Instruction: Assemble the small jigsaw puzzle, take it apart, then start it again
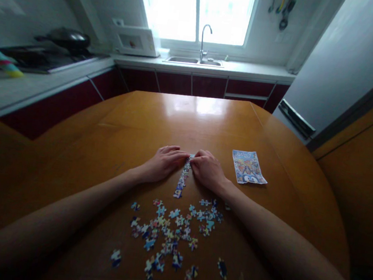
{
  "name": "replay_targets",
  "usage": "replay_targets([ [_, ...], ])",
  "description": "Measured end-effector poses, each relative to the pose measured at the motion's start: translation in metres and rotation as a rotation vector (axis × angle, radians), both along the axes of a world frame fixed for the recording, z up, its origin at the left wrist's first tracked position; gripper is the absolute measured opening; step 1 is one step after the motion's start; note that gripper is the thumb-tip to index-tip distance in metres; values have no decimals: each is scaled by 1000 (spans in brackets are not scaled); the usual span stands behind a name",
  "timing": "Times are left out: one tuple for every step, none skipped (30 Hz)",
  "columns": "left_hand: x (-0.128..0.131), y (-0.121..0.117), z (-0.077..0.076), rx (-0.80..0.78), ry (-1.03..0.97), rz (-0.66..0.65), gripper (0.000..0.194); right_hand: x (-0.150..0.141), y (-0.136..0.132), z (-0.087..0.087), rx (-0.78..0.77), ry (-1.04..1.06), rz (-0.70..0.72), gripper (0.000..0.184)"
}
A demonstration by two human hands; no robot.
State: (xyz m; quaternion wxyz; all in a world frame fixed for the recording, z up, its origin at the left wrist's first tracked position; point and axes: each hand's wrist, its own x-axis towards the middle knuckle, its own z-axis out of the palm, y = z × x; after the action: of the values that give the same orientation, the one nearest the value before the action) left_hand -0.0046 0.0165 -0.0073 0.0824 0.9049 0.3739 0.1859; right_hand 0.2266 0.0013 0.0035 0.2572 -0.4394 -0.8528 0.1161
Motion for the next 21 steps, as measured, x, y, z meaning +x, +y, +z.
replay_targets([
  [0, 0, 1, -2, -3, 1, 38, 0, 0, 0, 0, 1, 1, 20],
  [1, 0, 1, -6, -6, 1, 37, 0, 0, 0, 1, 0, 2, 20],
  [1, -1, 2, -11, -9, 1, 37, 0, 0, 0, 3, -1, 2, 20],
  [1, -1, 2, -16, -12, 1, 37, 0, 1, 0, 3, -3, 2, 20],
  [1, 0, 3, -20, -12, 1, 37, 0, 1, -1, 3, -5, 0, 20],
  [1, 0, 3, -22, -9, 0, 38, 0, 1, -1, 3, -7, -3, 20],
  [1, 0, 2, -21, -2, -2, 39, 0, 1, -1, 3, -8, -5, 20],
  [1, 1, 2, -16, 7, -4, 40, 0, 0, -1, 3, -8, -8, 20],
  [1, 2, 2, -11, 19, -6, 41, 0, 0, -1, 3, -7, -12, 20],
  [1, 2, 1, -6, 32, -10, 41, 0, 0, -1, 3, -7, -16, 20],
  [1, 3, 1, -1, 46, -13, 41, 0, 0, 0, 4, -8, -18, 20],
  [1, 3, 1, 3, 58, -13, 40, 0, 0, 0, 4, -9, -20, 20],
  [1, 3, 1, 5, 68, -13, 39, 0, 0, 0, 5, -11, -22, 19],
  [1, 3, 2, 5, 74, -12, 39, 0, 0, 0, 4, -13, -22, 19],
  [1, 3, 2, 4, 75, -11, 38, 0, 0, 0, 5, -15, -22, 19],
  [1, 3, 2, 0, 74, -13, 39, 0, 0, 0, 5, -17, -23, 20],
  [2, 3, 2, -6, 72, -17, 39, 0, 0, 0, 5, -18, -22, 20],
  [2, 3, 2, -15, 70, -23, 39, 0, 1, -1, 5, -20, -19, 20],
  [2, 3, 2, -24, 65, -25, 39, 0, 1, -1, 3, -20, -18, 20],
  [2, 4, 2, -31, 58, -22, 39, 0, 1, -1, 1, -18, -20, 20],
  [2, 4, 1, -37, 50, -16, 39, -1, 1, -1, -1, -15, -22, 19],
])
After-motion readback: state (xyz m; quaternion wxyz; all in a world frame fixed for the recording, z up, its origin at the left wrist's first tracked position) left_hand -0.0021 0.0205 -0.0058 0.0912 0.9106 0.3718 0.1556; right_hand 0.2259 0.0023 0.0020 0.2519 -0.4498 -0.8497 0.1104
